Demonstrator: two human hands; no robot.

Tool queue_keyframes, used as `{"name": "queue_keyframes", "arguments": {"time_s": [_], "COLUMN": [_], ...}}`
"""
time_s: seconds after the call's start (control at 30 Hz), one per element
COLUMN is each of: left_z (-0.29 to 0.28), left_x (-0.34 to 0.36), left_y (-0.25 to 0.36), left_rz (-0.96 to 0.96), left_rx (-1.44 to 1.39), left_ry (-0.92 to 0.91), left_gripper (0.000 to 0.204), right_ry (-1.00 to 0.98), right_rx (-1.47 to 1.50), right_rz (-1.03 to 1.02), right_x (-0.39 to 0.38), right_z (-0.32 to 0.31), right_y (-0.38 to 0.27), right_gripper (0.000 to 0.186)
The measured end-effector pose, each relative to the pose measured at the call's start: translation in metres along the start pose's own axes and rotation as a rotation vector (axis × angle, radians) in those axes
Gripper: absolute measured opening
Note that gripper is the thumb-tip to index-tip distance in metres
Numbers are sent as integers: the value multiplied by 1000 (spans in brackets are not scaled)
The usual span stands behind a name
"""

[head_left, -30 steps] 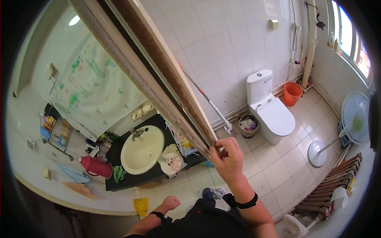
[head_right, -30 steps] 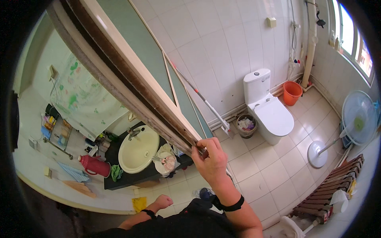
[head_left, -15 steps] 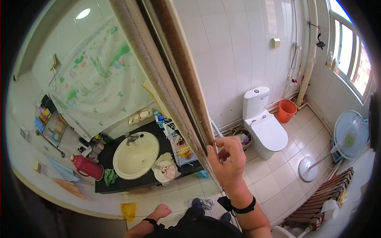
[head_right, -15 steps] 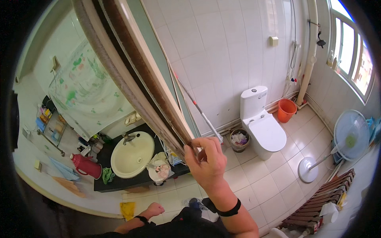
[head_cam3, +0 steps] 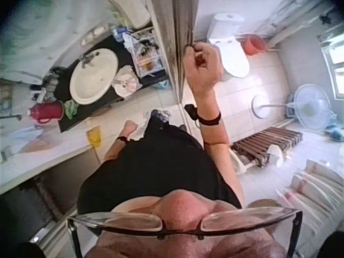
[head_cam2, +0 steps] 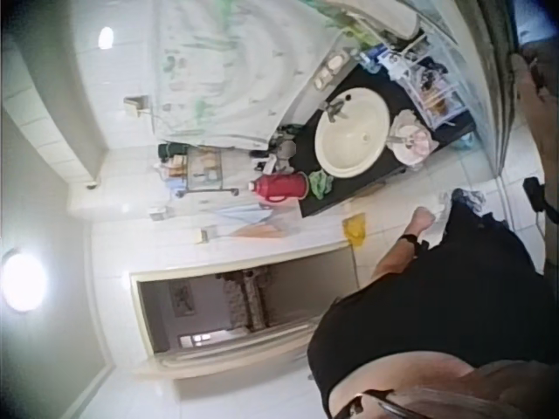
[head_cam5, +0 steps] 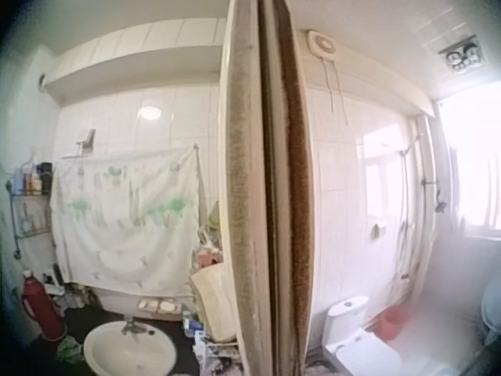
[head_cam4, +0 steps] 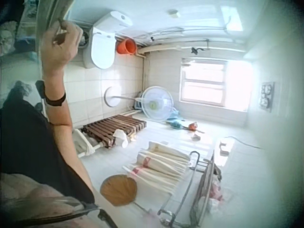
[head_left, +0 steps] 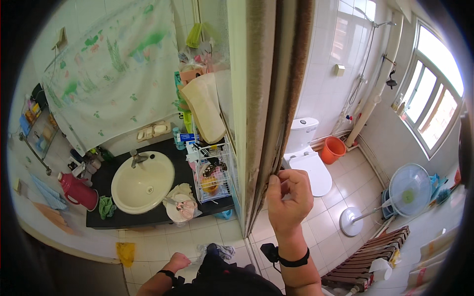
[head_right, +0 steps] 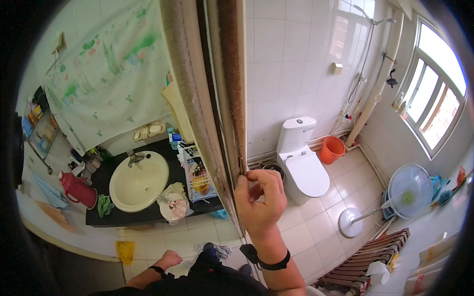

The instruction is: Repairing a sliding shower door by applying or adjusting weatherstripping tape on the frame.

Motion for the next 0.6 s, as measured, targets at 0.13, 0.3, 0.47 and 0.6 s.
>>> {"name": "queue_keyframes", "arguments": {"time_s": [0.13, 0.3, 0.47, 0.6], "left_z": [16, 17, -11, -30], "left_x": [11, 9, 14, 15], "left_y": [-12, -2, -24, -9], "left_rz": [291, 662, -1, 11], "left_rx": [253, 503, -106, -146], "left_ry": [6, 44, -21, 13], "left_gripper": [24, 25, 29, 27], "right_ry": [2, 25, 51, 48], "right_rx": [24, -20, -104, -151], "right_rz": [19, -16, -131, -166], "right_x": [0, 3, 12, 17], "right_z": [-2, 0, -2, -2], "right_y": [3, -12, -34, -36], "right_gripper": [19, 21, 22, 21]}}
Point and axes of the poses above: each hand's wrist, its own x-axis towards the middle knuckle, its own z-axis out of the palm, y = z × x, the point moved 10 cm from there along x, towards the middle knuckle, and after that the axes turned 8 degrees about z, right-handed, at the moved point
